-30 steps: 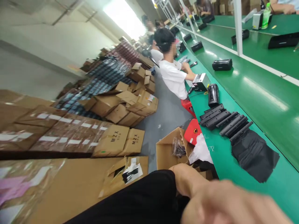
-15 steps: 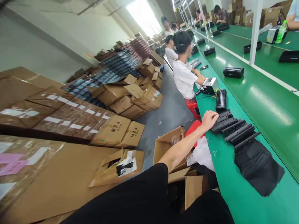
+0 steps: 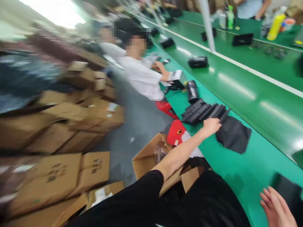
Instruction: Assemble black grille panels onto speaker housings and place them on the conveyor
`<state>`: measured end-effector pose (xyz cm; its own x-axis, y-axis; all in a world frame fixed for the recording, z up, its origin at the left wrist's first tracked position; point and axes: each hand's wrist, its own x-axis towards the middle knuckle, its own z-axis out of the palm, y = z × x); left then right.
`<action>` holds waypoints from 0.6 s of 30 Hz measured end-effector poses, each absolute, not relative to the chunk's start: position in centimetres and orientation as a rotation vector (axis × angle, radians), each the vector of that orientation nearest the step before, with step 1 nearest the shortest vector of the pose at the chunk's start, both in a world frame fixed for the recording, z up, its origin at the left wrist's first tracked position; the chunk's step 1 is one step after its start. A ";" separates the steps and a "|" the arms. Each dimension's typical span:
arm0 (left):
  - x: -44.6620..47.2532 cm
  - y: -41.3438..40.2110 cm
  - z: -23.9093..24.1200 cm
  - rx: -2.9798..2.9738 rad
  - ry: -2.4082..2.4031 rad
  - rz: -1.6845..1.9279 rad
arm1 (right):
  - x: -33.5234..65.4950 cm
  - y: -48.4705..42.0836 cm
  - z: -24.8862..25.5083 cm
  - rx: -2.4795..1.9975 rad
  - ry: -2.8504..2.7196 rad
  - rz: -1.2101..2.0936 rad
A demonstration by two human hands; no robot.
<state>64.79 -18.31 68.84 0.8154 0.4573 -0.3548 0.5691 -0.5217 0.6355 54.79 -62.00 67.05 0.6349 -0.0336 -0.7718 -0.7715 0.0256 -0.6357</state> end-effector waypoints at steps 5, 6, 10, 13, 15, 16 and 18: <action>67.2 -20.4 67.2 2.099 0.613 -0.265 | 49.2 -61.4 66.8 -1.574 0.816 0.412; 67.3 -20.5 67.5 2.071 0.583 -0.246 | 48.7 -61.4 66.4 -1.624 0.859 0.363; 64.9 -24.2 70.3 1.962 0.318 -0.226 | 48.4 -62.5 64.4 -1.834 0.948 0.207; 61.8 -30.5 71.0 2.091 0.002 -0.407 | 49.8 -63.4 62.7 -1.979 0.933 0.157; 59.9 -34.5 70.3 2.219 -0.248 -0.545 | 50.6 -63.8 61.9 -2.049 0.920 0.147; 59.1 -36.0 69.7 2.279 -0.361 -0.614 | 50.8 -64.1 61.7 -2.075 0.917 0.150; 57.7 -38.2 68.5 2.383 -0.543 -0.750 | 50.5 -64.4 61.3 -2.121 0.915 0.177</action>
